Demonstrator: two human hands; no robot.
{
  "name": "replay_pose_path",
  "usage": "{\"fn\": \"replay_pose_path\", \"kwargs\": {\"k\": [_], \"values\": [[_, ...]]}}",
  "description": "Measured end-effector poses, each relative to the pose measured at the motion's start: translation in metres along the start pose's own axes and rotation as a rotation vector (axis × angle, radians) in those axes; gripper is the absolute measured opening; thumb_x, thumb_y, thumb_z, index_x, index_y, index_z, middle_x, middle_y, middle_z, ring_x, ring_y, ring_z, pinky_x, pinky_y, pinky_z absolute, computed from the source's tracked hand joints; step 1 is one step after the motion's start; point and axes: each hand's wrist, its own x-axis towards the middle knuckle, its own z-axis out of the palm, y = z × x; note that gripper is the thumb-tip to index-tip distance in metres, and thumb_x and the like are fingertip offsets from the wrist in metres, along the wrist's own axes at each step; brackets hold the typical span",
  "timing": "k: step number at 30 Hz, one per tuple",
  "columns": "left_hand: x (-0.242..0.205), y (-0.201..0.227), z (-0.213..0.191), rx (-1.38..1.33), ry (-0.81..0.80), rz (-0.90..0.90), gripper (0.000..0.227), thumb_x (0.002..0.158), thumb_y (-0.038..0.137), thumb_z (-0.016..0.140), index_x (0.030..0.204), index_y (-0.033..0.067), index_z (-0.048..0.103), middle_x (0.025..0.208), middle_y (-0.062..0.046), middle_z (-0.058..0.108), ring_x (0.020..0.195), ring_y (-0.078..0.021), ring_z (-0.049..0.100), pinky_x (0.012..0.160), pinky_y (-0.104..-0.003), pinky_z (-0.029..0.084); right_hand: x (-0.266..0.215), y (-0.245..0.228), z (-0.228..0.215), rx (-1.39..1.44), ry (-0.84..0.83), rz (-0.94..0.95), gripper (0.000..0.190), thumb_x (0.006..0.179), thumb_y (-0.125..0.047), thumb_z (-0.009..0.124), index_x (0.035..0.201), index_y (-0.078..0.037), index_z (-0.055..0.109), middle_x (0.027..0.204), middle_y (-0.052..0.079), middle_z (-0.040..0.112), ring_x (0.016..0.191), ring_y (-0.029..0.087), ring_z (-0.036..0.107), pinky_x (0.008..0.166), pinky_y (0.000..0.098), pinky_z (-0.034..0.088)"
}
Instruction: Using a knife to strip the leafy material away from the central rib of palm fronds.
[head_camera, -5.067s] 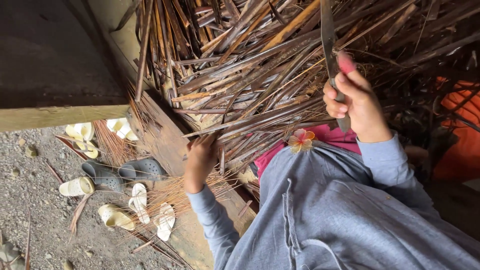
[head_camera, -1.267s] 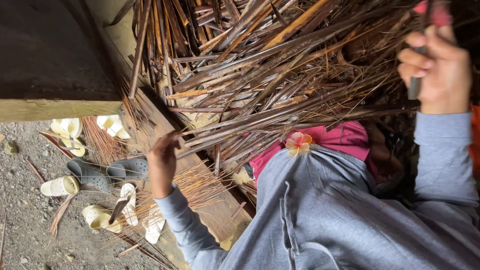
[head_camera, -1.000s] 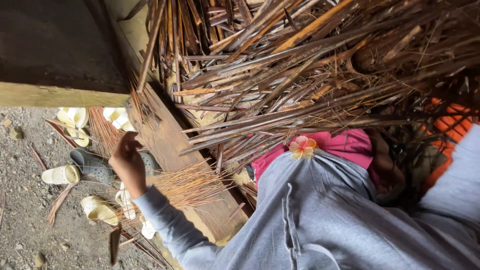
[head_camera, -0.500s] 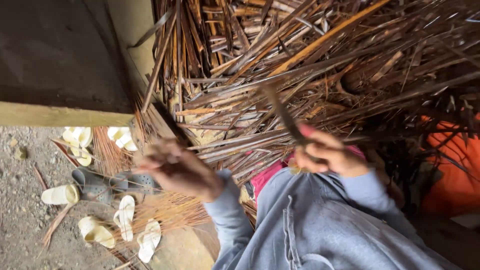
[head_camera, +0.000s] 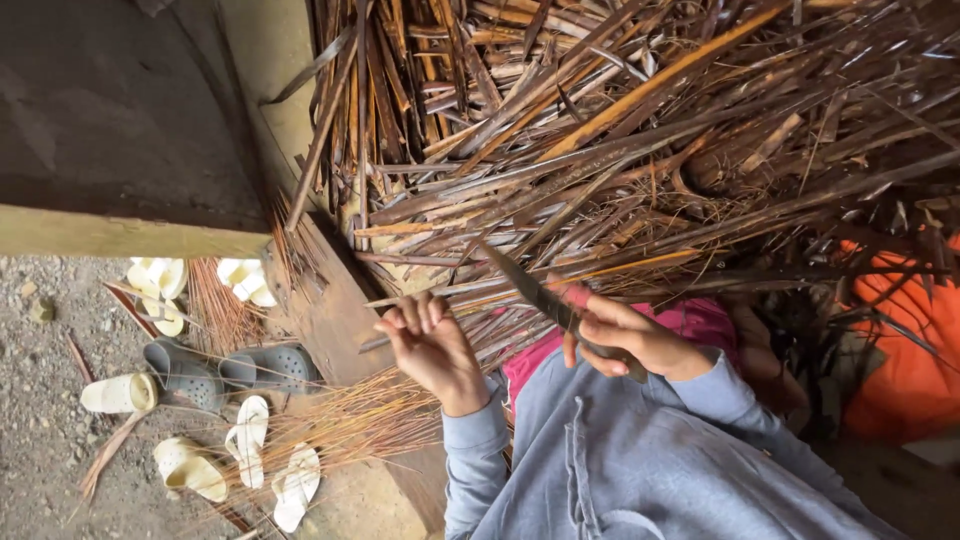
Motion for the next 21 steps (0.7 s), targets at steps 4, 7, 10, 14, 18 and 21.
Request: {"fn": "replay_pose_path", "kwargs": {"k": [4,7,10,14,18,21], "values": [[-0.02,-0.019,0.004,0.074,0.037,-0.068,0.037,0.112,0.039,0.036,0.084,0.0163,0.045,0.074,0.007,0.031,0.068,-0.012,0.037,0.069,-0.025,0.039,0.003,0.023,-0.036,0.086,0.118,-0.108,0.059,0.104,-0.021,0.051,0.159,-0.011,0.031,0.085,0.025,0.063,0.039,0.007,0.044,0.033,0.0196,0.039],[-0.038,-0.029,0.005,0.345,0.049,-0.157,0.028,0.107,0.045,0.047,0.101,0.0171,0.051,0.092,0.004,0.048,0.092,-0.0137,0.05,0.091,-0.03,0.043,0.003,0.021,-0.059,0.138,0.185,-0.142,0.059,0.105,-0.021,0.051,0.16,-0.012,0.031,0.085,0.022,0.059,0.039,0.008,0.041,0.032,0.0214,0.04],[-0.054,-0.04,-0.001,0.674,-0.124,-0.333,0.037,0.105,0.044,0.053,0.12,0.0107,0.056,0.102,-0.003,0.059,0.107,-0.0178,0.055,0.105,-0.038,0.041,0.004,0.01,-0.073,0.107,0.216,-0.155,0.067,0.105,-0.023,0.052,0.163,-0.01,0.021,0.084,0.014,0.057,0.04,0.004,0.041,0.031,0.0201,0.039],[-0.069,-0.032,-0.009,1.413,-0.779,0.032,0.013,0.102,0.009,0.061,0.102,0.0096,0.073,0.084,-0.004,0.07,0.085,-0.0289,0.07,0.089,-0.038,0.054,0.002,0.005,-0.075,0.101,0.293,-0.171,0.068,0.106,-0.024,0.052,0.161,-0.008,0.016,0.084,0.011,0.056,0.043,0.003,0.041,0.033,0.0186,0.036],[-0.048,-0.041,0.012,1.693,-1.014,0.528,0.023,0.098,0.01,0.065,0.119,0.0171,0.07,0.11,-0.006,0.062,0.107,-0.0309,0.057,0.109,-0.048,0.041,0.005,-0.001,-0.064,0.173,0.306,-0.118,0.039,0.104,-0.02,0.051,0.141,-0.007,0.048,0.081,0.012,0.052,0.041,0.004,0.038,0.032,0.0185,0.035],[-0.038,-0.06,0.006,1.918,-1.143,0.632,0.041,0.096,0.026,0.069,0.134,0.011,0.062,0.1,-0.011,0.055,0.101,-0.0327,0.057,0.113,-0.056,0.038,0.006,-0.001,-0.053,0.198,0.296,-0.079,0.022,0.107,-0.02,0.049,0.121,-0.005,0.056,0.083,0.015,0.052,0.041,0.006,0.038,0.031,0.0207,0.035]]}}
